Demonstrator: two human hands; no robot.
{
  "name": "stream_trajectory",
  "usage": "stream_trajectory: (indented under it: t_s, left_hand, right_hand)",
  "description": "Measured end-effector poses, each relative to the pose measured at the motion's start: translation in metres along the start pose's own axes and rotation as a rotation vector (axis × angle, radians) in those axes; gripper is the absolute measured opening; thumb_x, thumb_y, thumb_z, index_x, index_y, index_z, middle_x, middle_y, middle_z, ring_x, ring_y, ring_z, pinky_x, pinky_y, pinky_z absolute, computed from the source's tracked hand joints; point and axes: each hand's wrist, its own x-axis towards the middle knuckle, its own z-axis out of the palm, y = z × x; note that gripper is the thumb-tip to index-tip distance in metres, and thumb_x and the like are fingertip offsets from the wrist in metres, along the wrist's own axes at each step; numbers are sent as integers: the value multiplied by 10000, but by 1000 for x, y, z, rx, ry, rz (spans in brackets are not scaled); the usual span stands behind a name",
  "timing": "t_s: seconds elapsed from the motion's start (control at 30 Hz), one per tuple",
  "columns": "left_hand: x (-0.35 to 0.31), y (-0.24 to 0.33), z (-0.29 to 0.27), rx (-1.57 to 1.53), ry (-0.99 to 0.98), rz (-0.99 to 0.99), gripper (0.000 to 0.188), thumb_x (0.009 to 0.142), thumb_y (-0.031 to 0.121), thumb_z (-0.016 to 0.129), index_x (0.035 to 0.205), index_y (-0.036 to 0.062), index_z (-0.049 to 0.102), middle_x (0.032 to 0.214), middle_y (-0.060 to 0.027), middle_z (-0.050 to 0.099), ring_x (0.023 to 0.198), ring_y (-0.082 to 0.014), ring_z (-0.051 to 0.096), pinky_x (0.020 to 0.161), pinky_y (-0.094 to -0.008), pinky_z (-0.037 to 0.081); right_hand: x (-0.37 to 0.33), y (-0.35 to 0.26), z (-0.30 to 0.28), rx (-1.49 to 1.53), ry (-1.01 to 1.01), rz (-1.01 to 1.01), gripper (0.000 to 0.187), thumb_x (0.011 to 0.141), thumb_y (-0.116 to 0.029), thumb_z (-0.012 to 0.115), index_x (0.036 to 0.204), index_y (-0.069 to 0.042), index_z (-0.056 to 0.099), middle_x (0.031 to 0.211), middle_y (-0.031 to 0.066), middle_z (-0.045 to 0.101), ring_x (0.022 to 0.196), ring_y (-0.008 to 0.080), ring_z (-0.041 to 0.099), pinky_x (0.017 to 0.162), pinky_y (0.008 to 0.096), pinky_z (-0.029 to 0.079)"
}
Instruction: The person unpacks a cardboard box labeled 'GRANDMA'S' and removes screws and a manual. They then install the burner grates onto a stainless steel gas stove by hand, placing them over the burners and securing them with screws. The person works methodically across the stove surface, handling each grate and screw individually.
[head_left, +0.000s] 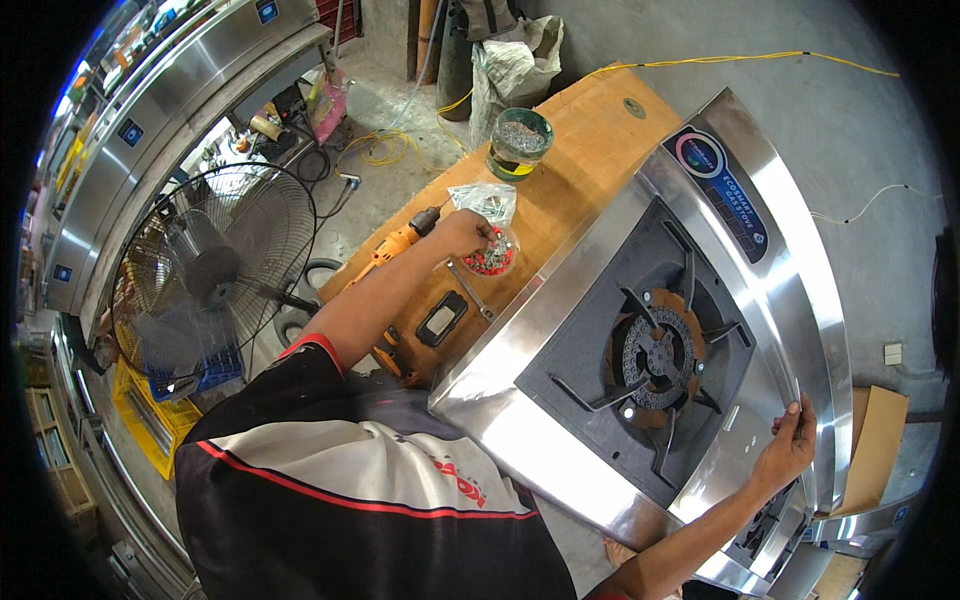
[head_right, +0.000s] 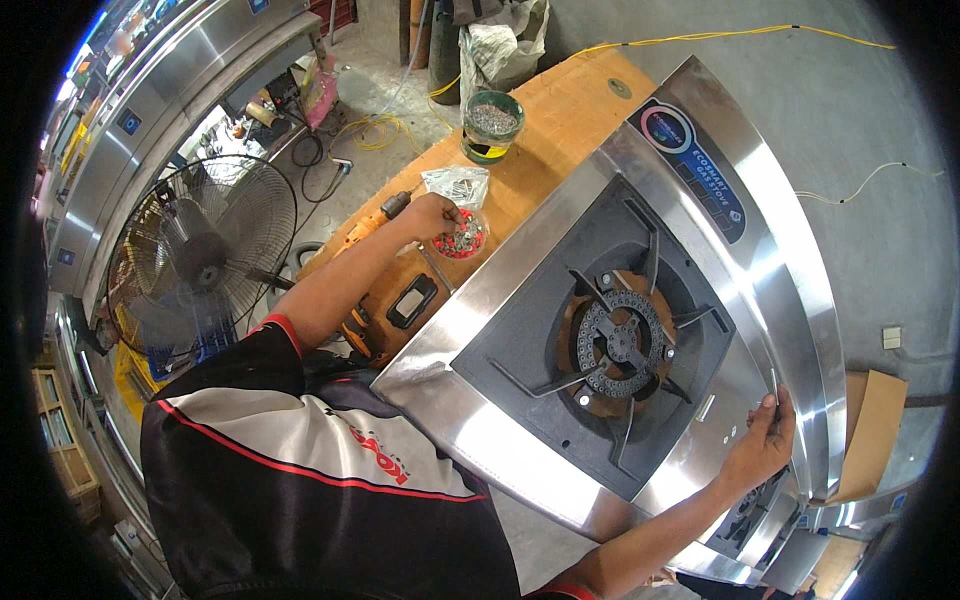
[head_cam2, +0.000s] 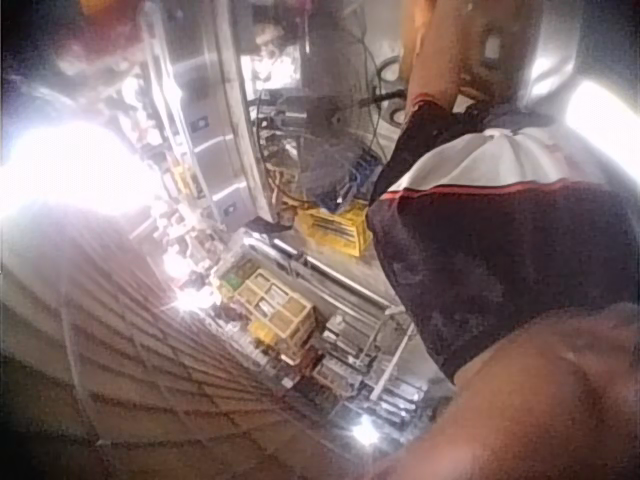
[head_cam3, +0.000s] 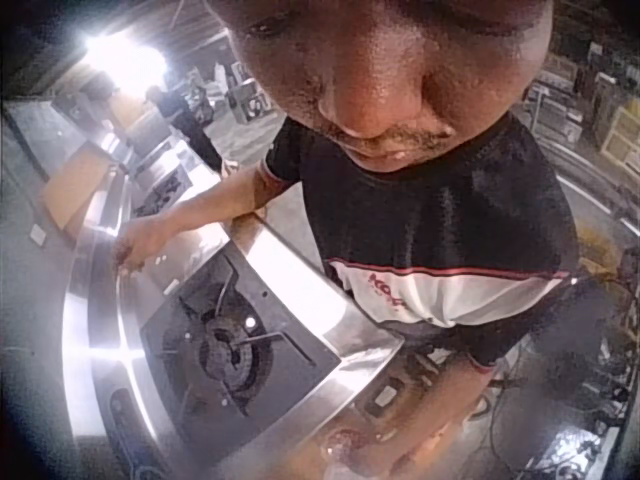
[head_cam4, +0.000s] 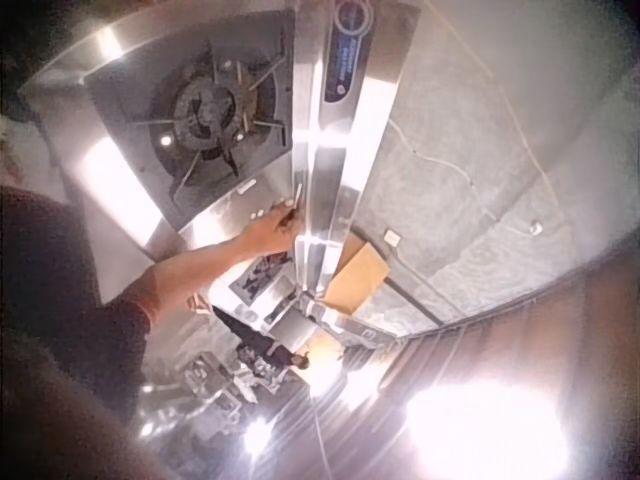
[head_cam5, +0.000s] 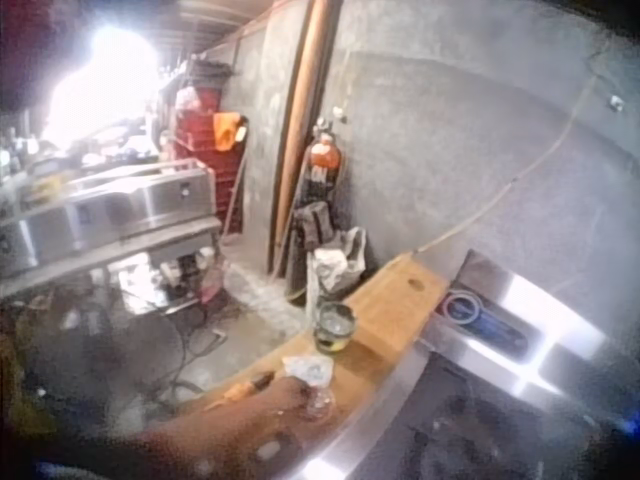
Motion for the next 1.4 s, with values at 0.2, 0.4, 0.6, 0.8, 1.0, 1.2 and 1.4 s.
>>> stream_trajectory:
  t_s: [0.2, 0.4, 0.6, 0.8, 1.0, 1.2, 1.4]
  left_hand:
    - [-8, 23, -12, -1064, -180, -171, 300, 886, 140, 721, 1120, -28, 640, 939, -70, 673, 849, -178, 658, 776, -346, 557]
    - [-45, 174, -92, -765, -268, 232, 158, 862, 128, 747, 971, 58, 656, 793, -4, 624, 696, -101, 603, 663, -253, 518]
    - [-84, 407, 7, -53, -638, 1032, 222, 849, 175, 752, 975, 15, 662, 890, -69, 683, 815, -165, 655, 744, -320, 536]
    - [-72, 486, 183, 357, -699, 1296, 198, 784, 117, 686, 943, 1, 709, 889, -193, 713, 857, -351, 688, 788, -416, 534]
    - [-71, 480, 220, 457, -622, 1352, 251, 775, 84, 681, 1018, 44, 726, 934, -184, 722, 889, -358, 693, 802, -431, 539]
    - [-78, 487, 208, 488, -582, 1305, 300, 793, 90, 682, 1089, 60, 725, 950, -167, 729, 914, -350, 695, 830, -433, 544]
    - [-79, 480, 210, 587, -547, 1248, 267, 772, 194, 707, 1011, 82, 751, 925, -163, 729, 896, -352, 693, 811, -440, 541]
  right_hand:
    - [-4, 13, -13, -4, 37, 30, 284, 969, -234, 665, 1170, -36, 696, 922, 47, 670, 773, 98, 580, 690, 237, 490]
    - [6, 6, -31, 121, 213, 33, 283, 940, -200, 696, 1169, -35, 704, 993, 79, 704, 845, 117, 646, 706, 251, 535]
    - [1, 22, -75, 41, 404, 84, 240, 931, -172, 705, 1118, -23, 724, 890, 46, 703, 767, 102, 632, 669, 233, 489]
    - [21, 95, -92, -84, 267, 129, 262, 857, -191, 704, 1012, 18, 733, 831, 132, 731, 735, 185, 669, 719, 311, 516]
    - [16, 122, -78, -109, -279, 348, 233, 867, -149, 678, 1031, 10, 725, 811, 92, 707, 627, 158, 633, 570, 296, 497]
    - [17, 104, -75, -143, -440, 440, 237, 832, -149, 681, 1000, 8, 738, 791, 137, 716, 643, 206, 667, 647, 348, 540]
    - [19, 109, -73, -156, -365, 413, 243, 831, -163, 690, 999, 6, 739, 805, 163, 714, 643, 216, 663, 671, 368, 540]
